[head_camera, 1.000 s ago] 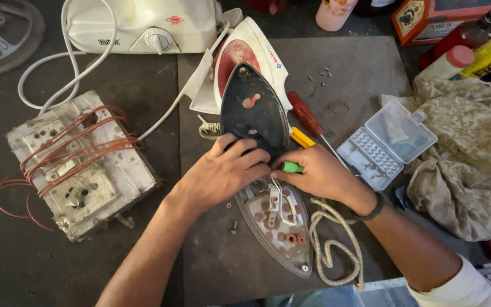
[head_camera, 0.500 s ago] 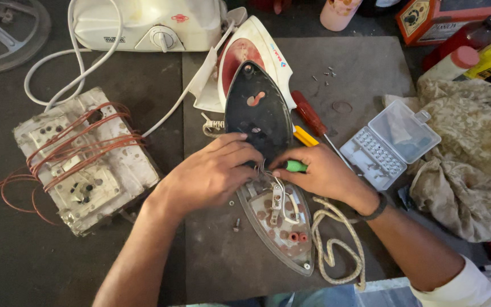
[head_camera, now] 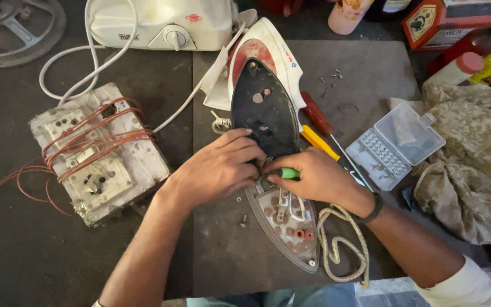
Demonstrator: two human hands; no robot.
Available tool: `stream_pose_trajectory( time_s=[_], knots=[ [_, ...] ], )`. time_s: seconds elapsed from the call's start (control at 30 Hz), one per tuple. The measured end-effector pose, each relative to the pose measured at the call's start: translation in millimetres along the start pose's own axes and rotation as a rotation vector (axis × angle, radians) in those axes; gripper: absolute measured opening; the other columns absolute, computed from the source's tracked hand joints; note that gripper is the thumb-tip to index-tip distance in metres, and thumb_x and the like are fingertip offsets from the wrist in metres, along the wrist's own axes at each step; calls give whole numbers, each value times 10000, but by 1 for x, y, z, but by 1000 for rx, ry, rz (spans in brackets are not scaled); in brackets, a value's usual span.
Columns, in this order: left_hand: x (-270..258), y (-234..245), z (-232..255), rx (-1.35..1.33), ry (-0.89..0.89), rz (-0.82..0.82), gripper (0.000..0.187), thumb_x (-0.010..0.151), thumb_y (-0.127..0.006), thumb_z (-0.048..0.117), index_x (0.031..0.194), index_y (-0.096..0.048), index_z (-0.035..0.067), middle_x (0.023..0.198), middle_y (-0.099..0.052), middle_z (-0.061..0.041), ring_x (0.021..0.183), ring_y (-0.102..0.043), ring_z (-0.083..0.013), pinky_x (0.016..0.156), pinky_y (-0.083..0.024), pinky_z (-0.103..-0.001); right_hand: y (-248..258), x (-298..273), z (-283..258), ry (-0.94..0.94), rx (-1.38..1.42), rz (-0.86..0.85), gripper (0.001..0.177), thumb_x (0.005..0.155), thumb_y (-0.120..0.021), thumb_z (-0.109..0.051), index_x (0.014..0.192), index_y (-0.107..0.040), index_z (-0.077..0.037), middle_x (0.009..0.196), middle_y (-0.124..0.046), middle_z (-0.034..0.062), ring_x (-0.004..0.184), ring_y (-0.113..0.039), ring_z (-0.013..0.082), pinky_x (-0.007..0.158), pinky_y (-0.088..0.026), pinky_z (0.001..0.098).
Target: The person disassembles a clothes iron using a screwdriver, removes the base plate, and wipes the metal surface with a cloth. They then reassemble the iron by placing the plate back and tightening screws.
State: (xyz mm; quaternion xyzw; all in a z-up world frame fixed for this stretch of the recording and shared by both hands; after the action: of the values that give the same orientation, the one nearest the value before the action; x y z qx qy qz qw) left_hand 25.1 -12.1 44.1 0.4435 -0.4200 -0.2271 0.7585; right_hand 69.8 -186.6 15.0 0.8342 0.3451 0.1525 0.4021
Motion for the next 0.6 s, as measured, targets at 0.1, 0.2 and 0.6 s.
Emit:
stream_pose_trajectory(
  time_s=[0.1,0.2,0.6],
  knots=[
    [0,-1,1,-8,18,-4,203,732,-797,264,825,-730,96,1076,-669,-32,1136,-603,-227,1160,-360,-437,-2,2,2,26,90,-20,202,828,-783,-205,1006,-793,-108,896,-803,74,800,-794,197,726,-590,295],
    [1,-2,1,4,24,6,195,747,-792,260,836,-734,97,1070,-675,-27,1116,-611,-215,1150,-368,-430,-5,6,6,47,201,-76,212,845,-757,-170,1029,-767,-64,910,-812,71,801,-786,137,759,-586,278],
    [2,-2,1,5,49,3,163,786,-770,254,866,-738,117,1065,-673,-9,1106,-617,-197,1132,-372,-422,-8,5,13,-50,214,-110,209,857,-762,-193,1030,-787,-80,822,-800,62,695,-721,83,668,-549,266]
  ],
)
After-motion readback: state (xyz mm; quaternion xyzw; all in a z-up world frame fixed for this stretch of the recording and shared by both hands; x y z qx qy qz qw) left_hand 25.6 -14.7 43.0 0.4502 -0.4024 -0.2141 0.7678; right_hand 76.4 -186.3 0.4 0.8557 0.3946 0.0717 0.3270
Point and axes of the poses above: each hand's wrist, its own x-axis towards the middle knuckle, its own y-axis out of the back of the hand, z = x × y, the point moved 5 cm from there along x, towards the middle knuckle
